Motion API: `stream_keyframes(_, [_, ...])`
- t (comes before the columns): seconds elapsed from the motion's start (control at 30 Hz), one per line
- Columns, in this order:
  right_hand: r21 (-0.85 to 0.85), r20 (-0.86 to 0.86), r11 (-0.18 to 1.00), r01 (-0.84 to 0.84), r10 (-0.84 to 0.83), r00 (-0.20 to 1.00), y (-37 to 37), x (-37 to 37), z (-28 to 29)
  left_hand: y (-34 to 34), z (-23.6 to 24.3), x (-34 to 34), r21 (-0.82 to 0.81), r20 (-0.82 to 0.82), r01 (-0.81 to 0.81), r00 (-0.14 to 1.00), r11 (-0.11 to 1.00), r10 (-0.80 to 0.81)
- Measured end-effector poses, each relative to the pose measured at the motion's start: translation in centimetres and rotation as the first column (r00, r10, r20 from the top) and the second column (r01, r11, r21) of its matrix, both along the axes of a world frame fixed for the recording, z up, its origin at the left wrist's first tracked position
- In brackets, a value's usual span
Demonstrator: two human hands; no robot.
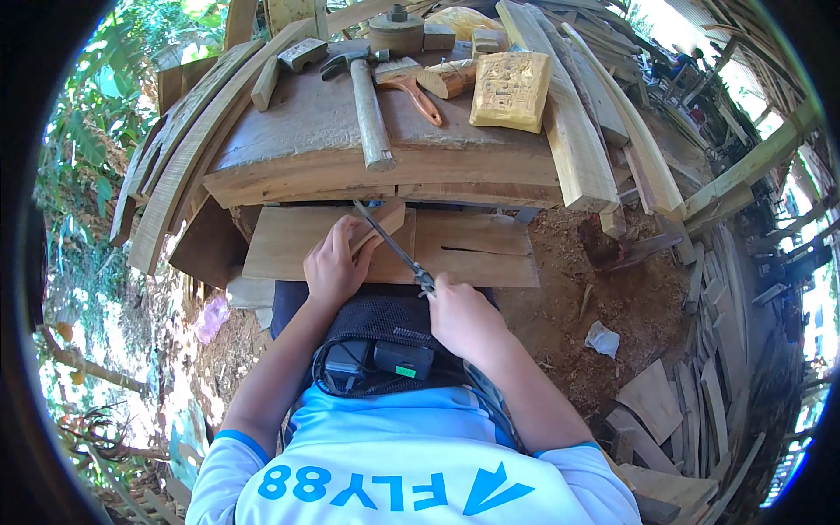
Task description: Cutting and brushing a small piece of wood at a workbench.
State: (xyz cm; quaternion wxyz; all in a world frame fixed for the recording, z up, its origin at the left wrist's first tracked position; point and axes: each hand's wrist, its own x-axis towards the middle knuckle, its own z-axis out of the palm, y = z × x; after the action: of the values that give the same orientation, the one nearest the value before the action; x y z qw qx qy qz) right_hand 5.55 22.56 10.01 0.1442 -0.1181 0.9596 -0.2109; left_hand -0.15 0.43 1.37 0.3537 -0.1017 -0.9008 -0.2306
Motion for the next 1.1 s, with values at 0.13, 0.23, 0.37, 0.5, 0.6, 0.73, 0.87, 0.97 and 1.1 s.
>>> stream_keyframes(0.13, [0.014,0.092,0.998,0.064,-0.065,0.994,1.0,1.3,-0.1,0.1,-0.1,0.1,0.009,0.009,0.000,1.000,1.000,0.000])
stream_keyframes(0.23, [-0.025,0.022,0.998,0.062,-0.062,0.998,0.8,1.2,0.0,-0.1,0.0,0.0,0.046,0.009,-0.001,1.000,0.999,0.001])
stream_keyframes(0.37, [0.030,0.051,0.999,0.038,-0.039,0.998,0.2,1.1,0.6,-0.2,-0.2,-0.1,0.054,0.045,-0.003,0.999,0.999,0.001])
stream_keyframes(0.5, [0.052,0.053,0.998,0.027,-0.029,0.998,-0.2,1.3,1.0,-0.1,-0.6,0.0,0.036,0.049,-0.017,0.999,0.999,0.015])
stream_keyframes(0.6, [0.039,0.005,0.999,0.001,-0.002,1.000,-0.8,0.4,0.7,-0.1,-0.4,0.0,0.039,0.046,-0.013,0.999,0.999,0.011])
stream_keyframes(0.73, [0.063,-0.027,0.998,-0.030,0.031,0.999,-1.4,-0.3,0.5,-0.1,-0.3,0.0,0.033,0.080,-0.034,0.996,0.999,0.031])
stream_keyframes(0.87, [0.090,-0.016,0.996,0.006,-0.004,1.000,-0.9,1.4,1.5,0.1,-0.6,0.0,-0.086,-0.047,-0.001,0.999,0.996,-0.003])
stream_keyframes(0.97, [0.187,0.033,0.982,0.036,-0.043,0.999,-0.8,1.8,1.9,0.1,-0.8,-0.1,-0.075,-0.042,0.008,0.999,0.997,-0.011])
stream_keyframes(1.1, [0.147,0.011,0.988,0.037,-0.039,0.999,-1.4,0.1,1.2,0.1,-0.8,-0.4,-0.037,-0.027,0.009,1.000,0.999,-0.010])
